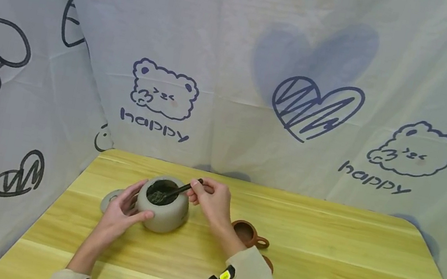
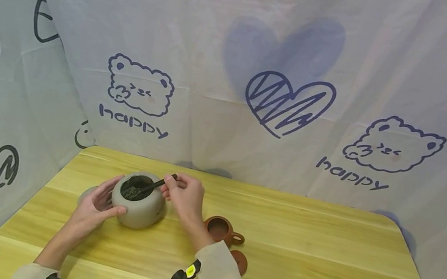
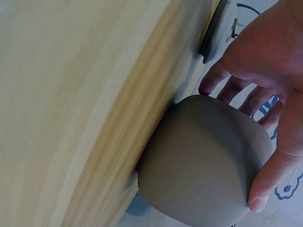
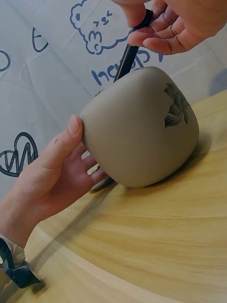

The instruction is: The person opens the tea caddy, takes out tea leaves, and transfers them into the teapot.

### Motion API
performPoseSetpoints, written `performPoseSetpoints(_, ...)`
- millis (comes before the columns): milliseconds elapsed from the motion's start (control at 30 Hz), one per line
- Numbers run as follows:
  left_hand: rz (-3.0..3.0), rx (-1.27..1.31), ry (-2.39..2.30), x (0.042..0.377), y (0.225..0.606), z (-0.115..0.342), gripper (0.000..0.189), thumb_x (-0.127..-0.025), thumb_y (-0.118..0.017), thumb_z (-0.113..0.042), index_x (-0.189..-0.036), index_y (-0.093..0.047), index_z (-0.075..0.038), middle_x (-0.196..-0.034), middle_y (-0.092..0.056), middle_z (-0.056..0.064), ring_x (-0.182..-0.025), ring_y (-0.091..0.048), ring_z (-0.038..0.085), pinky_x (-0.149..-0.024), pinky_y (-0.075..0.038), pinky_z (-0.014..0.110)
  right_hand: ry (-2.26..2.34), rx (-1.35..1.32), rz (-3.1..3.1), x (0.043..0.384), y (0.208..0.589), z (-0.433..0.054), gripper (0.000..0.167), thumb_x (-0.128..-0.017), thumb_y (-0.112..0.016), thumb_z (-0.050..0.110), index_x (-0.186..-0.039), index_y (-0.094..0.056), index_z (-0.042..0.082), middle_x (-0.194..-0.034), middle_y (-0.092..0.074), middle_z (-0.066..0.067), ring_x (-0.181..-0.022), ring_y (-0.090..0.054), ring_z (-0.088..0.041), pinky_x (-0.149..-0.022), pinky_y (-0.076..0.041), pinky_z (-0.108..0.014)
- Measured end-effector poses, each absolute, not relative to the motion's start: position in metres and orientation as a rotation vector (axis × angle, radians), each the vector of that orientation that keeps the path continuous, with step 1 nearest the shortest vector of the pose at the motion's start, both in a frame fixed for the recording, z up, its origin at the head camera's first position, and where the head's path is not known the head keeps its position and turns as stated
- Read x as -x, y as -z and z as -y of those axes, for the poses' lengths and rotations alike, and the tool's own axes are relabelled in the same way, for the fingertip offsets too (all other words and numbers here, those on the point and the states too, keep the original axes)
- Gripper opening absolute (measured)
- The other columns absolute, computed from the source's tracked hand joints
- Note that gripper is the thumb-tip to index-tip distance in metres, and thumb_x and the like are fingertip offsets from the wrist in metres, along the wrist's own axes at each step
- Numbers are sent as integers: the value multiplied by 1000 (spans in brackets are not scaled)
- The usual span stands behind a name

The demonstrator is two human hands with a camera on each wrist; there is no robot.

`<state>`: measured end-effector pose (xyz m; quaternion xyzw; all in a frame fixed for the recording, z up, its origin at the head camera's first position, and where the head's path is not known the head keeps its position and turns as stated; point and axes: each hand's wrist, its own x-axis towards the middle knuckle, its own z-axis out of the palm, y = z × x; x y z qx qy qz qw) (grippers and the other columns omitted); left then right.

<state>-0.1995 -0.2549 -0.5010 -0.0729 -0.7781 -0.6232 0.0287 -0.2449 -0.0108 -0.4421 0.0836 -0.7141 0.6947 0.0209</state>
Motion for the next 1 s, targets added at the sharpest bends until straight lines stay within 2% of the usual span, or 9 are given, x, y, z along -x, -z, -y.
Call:
performPoseSetpoints(167, 2399, 224, 1933, 200, 500, 255, 82, -92, -78, -7, -161, -33, -13, -163, -34, 12, -151, -30, 30, -118, -32, 49, -2179, -241, 2172, 246, 439, 8, 20, -99, -70, 14, -92, -76, -4, -78, -74, -20, -62, -69, -16, -60, -60, -26)
performPoseSetpoints(400, 2405, 220, 1939, 202, 500, 256, 82, -92, -79, -8, -160, -34, -13, -164, -34, 12, -151, -29, 30, -119, -32, 48, -2176, -214, 2158, 248, 437, 4, 21, -100, -69, 13, -98, -75, -7, -84, -73, -27, -63, -70, -19, -61, -61, -29)
performPoseSetpoints(667, 2410, 229, 1937, 203, 498, 257, 82, -92, -78, -8, -161, -34, -14, -164, -34, 11, -151, -29, 31, -118, -32, 48, -2148, -190, 2172, 247, 434, -3, 19, -100, -68, 14, -94, -75, -3, -82, -74, -21, -63, -69, -15, -62, -61, -27)
performPoseSetpoints(1000, 2422, 226, 1918, 203, 497, 257, 82, -92, -78, -8, -161, -33, -14, -163, -34, 12, -151, -30, 31, -117, -33, 47, -2158, -202, 2121, 244, 426, -13, 17, -100, -68, 10, -95, -74, -6, -82, -72, -25, -61, -68, -14, -60, -61, -26)
